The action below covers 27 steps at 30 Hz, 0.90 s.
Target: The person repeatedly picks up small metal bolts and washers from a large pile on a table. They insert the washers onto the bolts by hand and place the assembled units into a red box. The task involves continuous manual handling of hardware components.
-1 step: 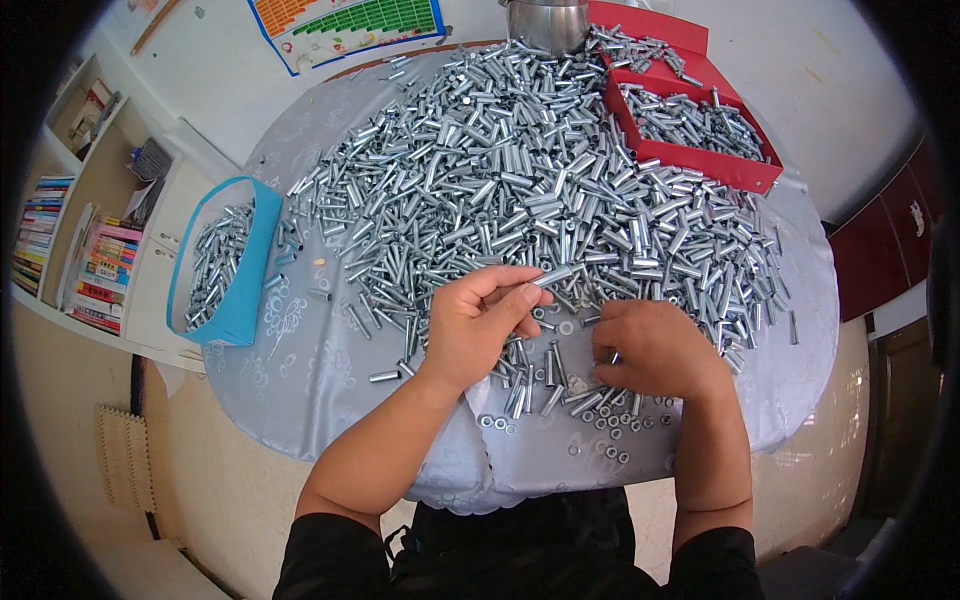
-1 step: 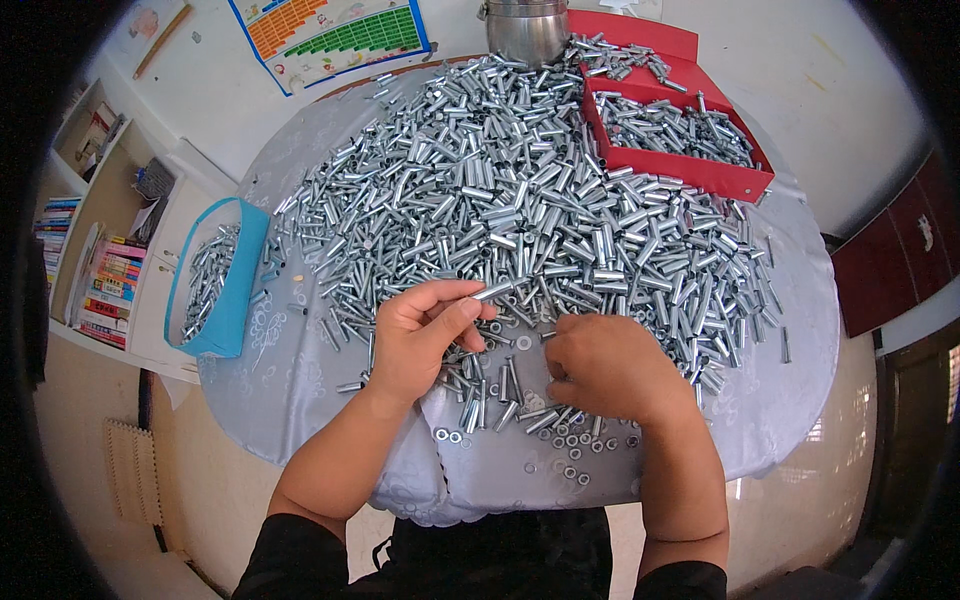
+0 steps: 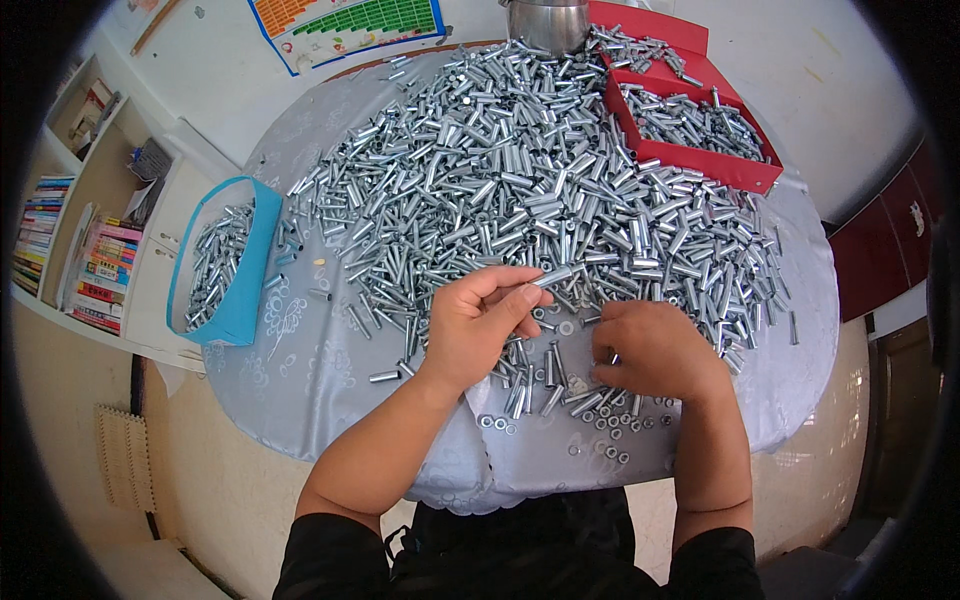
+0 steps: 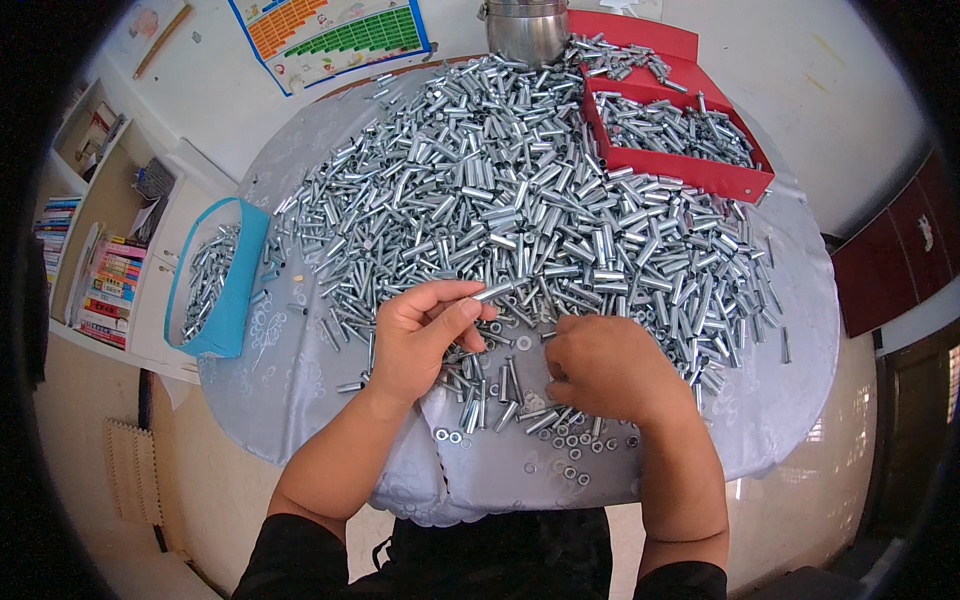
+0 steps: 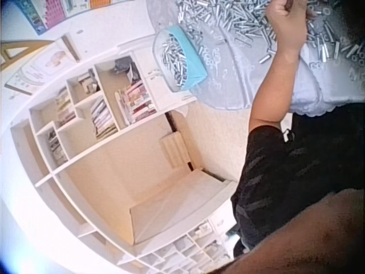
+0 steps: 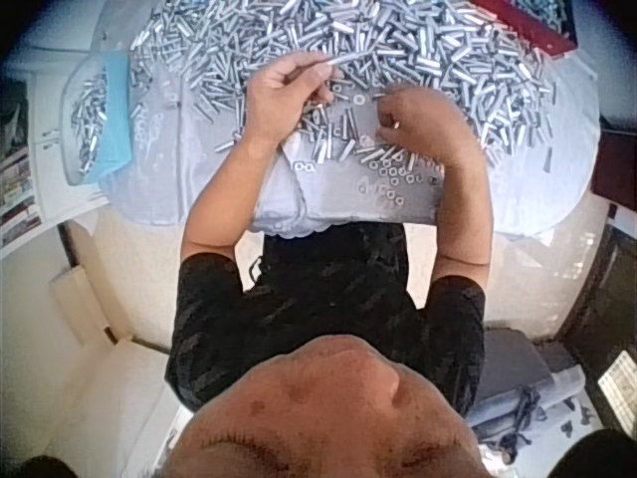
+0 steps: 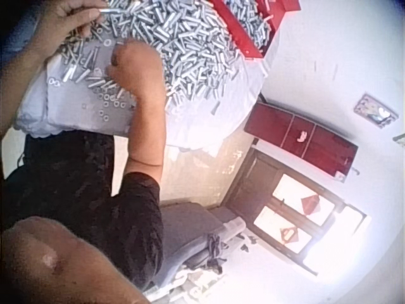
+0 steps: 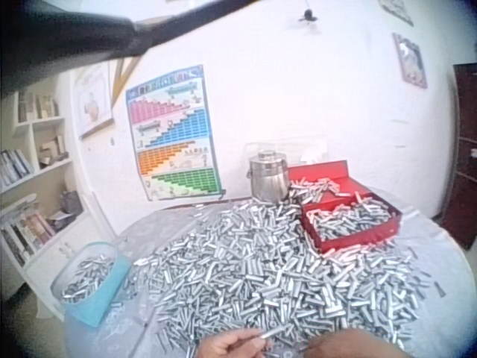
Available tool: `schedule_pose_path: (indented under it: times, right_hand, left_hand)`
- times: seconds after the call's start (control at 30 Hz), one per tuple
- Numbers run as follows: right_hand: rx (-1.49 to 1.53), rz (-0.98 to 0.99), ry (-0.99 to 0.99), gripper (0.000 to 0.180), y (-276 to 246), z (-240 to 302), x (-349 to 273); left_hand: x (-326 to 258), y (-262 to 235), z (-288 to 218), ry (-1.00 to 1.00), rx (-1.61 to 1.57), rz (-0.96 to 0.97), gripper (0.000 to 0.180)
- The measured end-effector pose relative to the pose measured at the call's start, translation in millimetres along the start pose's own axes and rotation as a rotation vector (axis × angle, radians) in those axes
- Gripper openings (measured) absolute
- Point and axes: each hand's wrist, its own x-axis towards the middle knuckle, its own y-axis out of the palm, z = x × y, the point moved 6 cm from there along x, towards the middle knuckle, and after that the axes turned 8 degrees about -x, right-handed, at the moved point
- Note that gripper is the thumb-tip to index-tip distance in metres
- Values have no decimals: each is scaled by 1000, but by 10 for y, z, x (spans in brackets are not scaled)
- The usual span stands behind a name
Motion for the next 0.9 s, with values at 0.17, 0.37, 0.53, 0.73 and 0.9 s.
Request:
schedule_pose_path:
  times: [0.17, 0.37, 0.53, 0.73, 0.9]
  right_hand:
    - [-71, 3, 44, 19, 41, 31, -5]
    - [-92, 7, 59, 18, 31, 41, -11]
    - [-77, 3, 19, 17, 50, 50, 4]
    - [433, -423, 105, 11, -121, -164, 112]
    - [1133, -574, 321, 8, 11, -344, 177]
  left_hand:
    - [-5, 9, 6, -17, -3, -3, 20]
    - [-2, 12, 9, -3, -10, 7, 20]
    - [-4, 13, 4, -5, -9, 8, 20]
    - [-3, 15, 6, -19, -15, 5, 20]
    - [-11, 27, 10, -40, 3, 13, 21]
